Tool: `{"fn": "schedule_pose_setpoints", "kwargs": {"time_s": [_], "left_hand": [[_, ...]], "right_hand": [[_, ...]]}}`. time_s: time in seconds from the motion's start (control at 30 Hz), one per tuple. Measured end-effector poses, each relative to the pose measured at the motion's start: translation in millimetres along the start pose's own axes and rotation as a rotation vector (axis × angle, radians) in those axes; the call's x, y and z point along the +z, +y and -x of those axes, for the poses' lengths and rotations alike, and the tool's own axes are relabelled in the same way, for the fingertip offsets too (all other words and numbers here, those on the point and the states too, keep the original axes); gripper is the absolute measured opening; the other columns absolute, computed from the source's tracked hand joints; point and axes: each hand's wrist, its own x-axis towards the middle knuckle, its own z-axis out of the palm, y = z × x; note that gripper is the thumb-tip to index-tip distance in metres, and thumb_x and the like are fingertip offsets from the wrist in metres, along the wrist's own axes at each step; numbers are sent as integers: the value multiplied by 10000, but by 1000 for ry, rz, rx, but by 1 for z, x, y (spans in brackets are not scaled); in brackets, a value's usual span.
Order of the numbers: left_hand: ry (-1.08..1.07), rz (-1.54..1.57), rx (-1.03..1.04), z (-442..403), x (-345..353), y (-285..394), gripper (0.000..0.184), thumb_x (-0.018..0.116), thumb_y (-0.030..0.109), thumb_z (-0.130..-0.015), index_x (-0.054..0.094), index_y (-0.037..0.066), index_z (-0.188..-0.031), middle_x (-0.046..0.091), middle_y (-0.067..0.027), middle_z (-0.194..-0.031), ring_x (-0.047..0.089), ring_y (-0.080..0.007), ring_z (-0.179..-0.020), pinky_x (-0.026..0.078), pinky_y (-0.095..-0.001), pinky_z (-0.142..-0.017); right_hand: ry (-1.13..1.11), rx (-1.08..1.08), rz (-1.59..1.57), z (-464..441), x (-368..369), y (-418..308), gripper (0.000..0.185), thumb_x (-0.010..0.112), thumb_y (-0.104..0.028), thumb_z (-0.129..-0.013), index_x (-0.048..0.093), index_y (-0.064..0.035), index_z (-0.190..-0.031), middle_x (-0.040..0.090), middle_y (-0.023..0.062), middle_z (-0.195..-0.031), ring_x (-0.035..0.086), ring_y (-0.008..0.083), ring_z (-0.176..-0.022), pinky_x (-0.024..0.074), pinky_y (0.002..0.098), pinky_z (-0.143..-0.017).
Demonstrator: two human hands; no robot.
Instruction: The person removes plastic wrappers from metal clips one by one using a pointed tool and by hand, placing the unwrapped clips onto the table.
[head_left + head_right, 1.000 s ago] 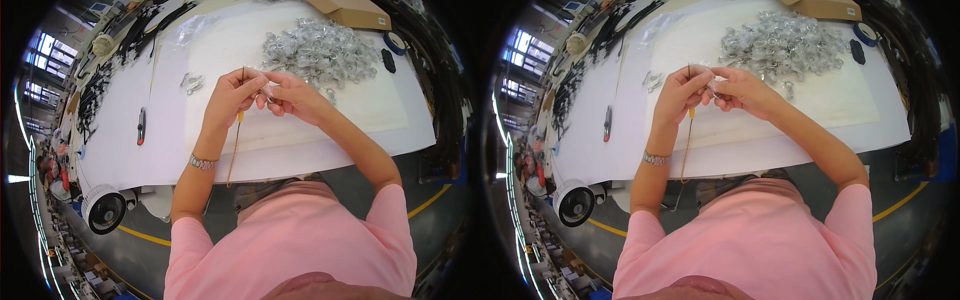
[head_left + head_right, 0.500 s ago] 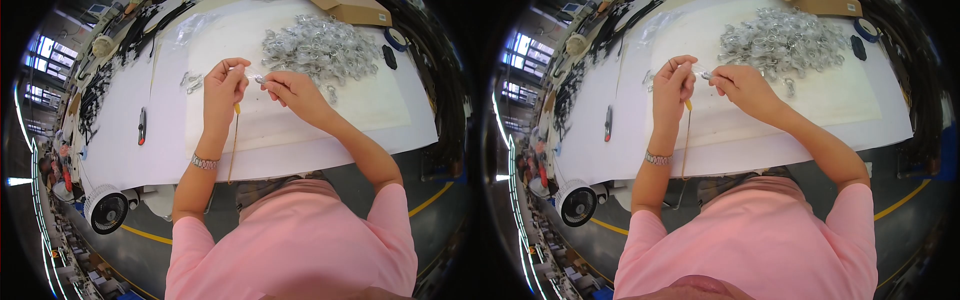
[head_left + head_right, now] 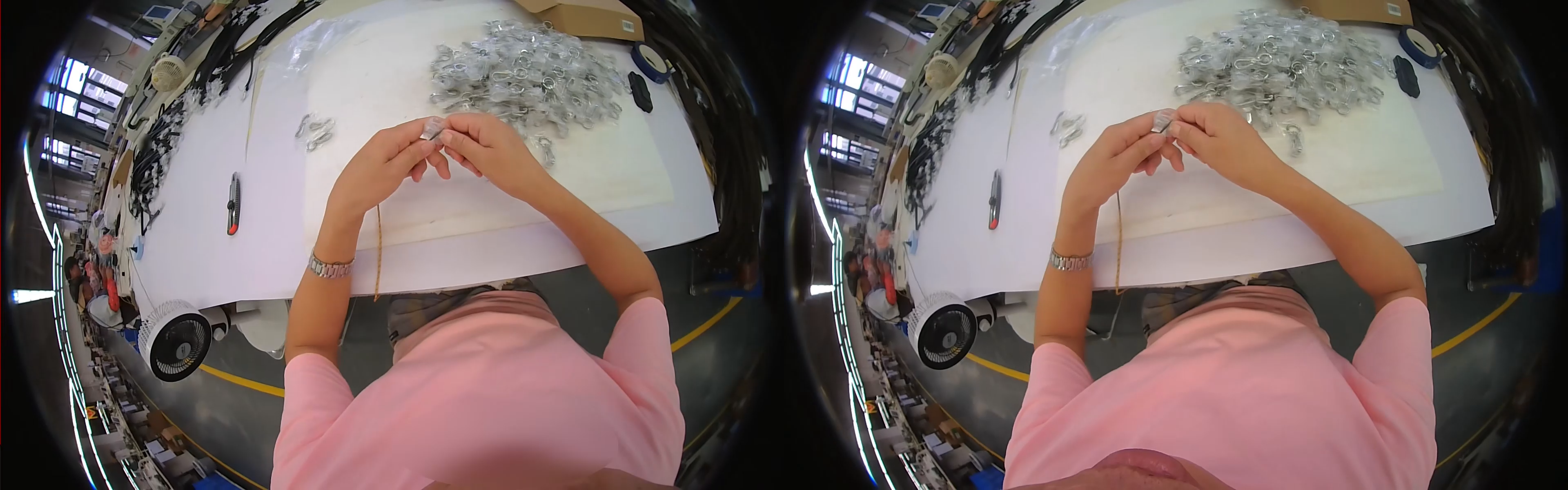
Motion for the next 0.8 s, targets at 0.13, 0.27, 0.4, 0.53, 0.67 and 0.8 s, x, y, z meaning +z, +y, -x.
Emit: {"fn": "schedule_pose_setpoints", "kwargs": {"time_s": [0.13, 0.27, 0.4, 0.53, 0.67, 0.8], "left_hand": [[109, -15, -29, -2, 10, 3, 298, 505, 120, -1113, 699, 7, -1309, 724, -25, -876, 490, -46, -683, 430, -211, -647], [299, -234, 119, -9, 24, -16, 281, 510, 105, -1103, 740, 32, -1248, 697, -9, -828, 472, -37, -646, 398, -210, -596], [293, -187, 48, -8, 15, -15, 258, 545, 116, -1089, 738, 14, -1228, 682, 1, -798, 520, -48, -663, 419, -228, -609], [436, -284, -104, -1, -28, -7, 237, 619, 133, -1043, 733, 2, -1205, 684, -18, -770, 576, -101, -702, 473, -275, -670], [616, -925, -18, 21, -106, -65, 211, 688, 131, -972, 745, 37, -1152, 728, -103, -850, 629, -234, -706, 515, -365, -690], [663, -1172, -22, 42, -124, -97, 153, 712, 153, -954, 715, 61, -1076, 707, -154, -982, 680, -354, -824, 546, -457, -733]], "right_hand": [[48, 3, -26, 3, 5, -10, 321, 568, -218, -1099, 654, -27, -855, 572, -9, -708, 501, 85, -570, 391, 282, -518], [10, 93, -98, 4, 6, -4, 252, 555, -205, -1118, 675, -49, -961, 578, -33, -757, 519, 44, -592, 404, 232, -530], [-32, 161, -318, 0, -2, 6, 242, 582, -201, -1109, 678, -12, -994, 662, 10, -832, 576, 70, -630, 468, 243, -571], [235, 171, -1124, -11, -31, -11, 312, 618, -235, -1104, 652, 44, -1239, 763, 111, -1128, 686, 113, -848, 557, 222, -754], [158, 139, -972, -9, -44, -7, 540, 573, -366, -1119, 557, 68, -1439, 711, 203, -1364, 708, 189, -1109, 559, 304, -990], [-144, -41, -617, 18, -12, -49, 653, 499, -469, -1129, 541, 86, -1471, 715, 241, -1352, 700, 249, -1219, 530, 377, -1065]]}}
